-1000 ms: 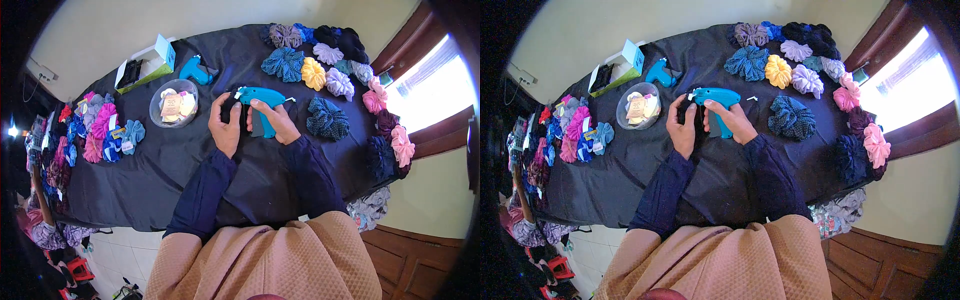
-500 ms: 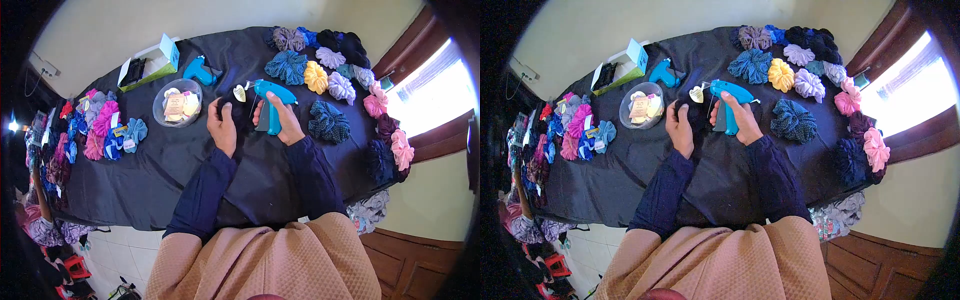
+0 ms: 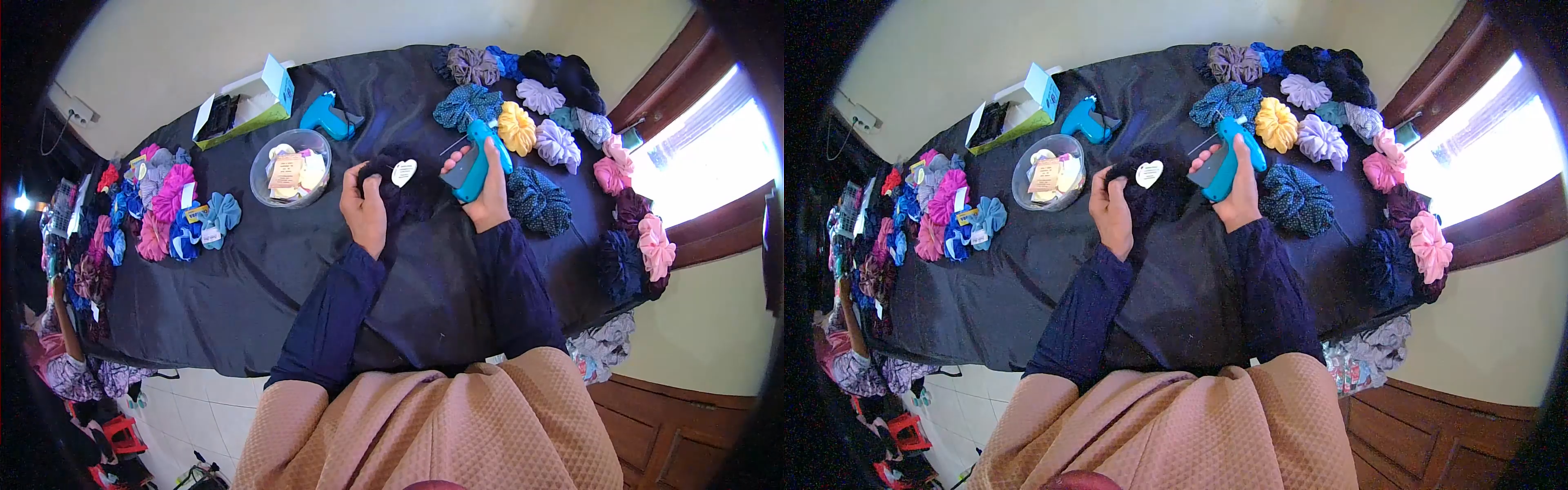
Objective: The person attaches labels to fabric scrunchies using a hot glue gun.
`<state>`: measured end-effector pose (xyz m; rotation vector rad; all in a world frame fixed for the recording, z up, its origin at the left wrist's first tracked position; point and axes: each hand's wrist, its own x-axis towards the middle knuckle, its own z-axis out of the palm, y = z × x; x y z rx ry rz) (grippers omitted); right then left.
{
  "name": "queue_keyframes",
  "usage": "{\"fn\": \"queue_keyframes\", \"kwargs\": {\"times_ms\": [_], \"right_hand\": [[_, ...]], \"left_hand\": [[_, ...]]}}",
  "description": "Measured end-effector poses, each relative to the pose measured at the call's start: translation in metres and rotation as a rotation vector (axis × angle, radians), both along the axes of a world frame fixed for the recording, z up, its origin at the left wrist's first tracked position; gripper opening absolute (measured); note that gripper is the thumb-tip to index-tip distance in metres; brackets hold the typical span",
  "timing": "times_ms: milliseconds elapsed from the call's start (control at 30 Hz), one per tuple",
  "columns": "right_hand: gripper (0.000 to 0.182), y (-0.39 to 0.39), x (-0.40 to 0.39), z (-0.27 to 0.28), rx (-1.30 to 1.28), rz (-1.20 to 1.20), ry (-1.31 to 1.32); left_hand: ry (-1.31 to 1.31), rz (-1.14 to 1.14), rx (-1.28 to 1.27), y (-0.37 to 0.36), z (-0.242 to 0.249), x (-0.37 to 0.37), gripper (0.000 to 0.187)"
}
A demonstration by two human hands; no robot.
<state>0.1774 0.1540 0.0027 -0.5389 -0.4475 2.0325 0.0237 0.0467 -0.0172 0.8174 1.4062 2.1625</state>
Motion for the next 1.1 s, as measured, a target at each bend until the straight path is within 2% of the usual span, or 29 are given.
{"fn": "queue_keyframes", "kwargs": {"times_ms": [200,500,733,800,933,1067,1100], "right_hand": [[0.044,0.001,0.001,-0.001,0.097,0.088,-0.048],[0.043,-0.002,0.001,0.005,0.069,0.088,-0.096],[0.042,0.000,0.000,0.005,0.067,0.105,-0.117],[0.041,-0.002,-0.001,0.008,0.087,0.039,-0.220],[0.040,0.001,0.000,0.003,0.068,0.126,-0.126],[0.040,0.001,0.000,0.005,0.083,0.126,-0.126],[0.040,0.001,0.001,0.005,0.076,0.133,-0.125]], "left_hand": [[0.042,0.020,-0.032,0.001,0.005,0.003,0.018],[0.036,0.010,-0.007,0.001,-0.001,0.000,0.021],[0.289,-0.047,-0.018,-0.015,0.030,0.004,0.022],[0.373,-0.076,-0.031,-0.017,0.038,-0.003,0.024],[0.265,-0.109,0.007,-0.025,0.065,-0.029,0.024],[0.281,0.214,0.094,-0.038,0.093,-0.073,0.024],[0.346,0.356,0.111,-0.040,0.086,-0.098,0.025]]}}
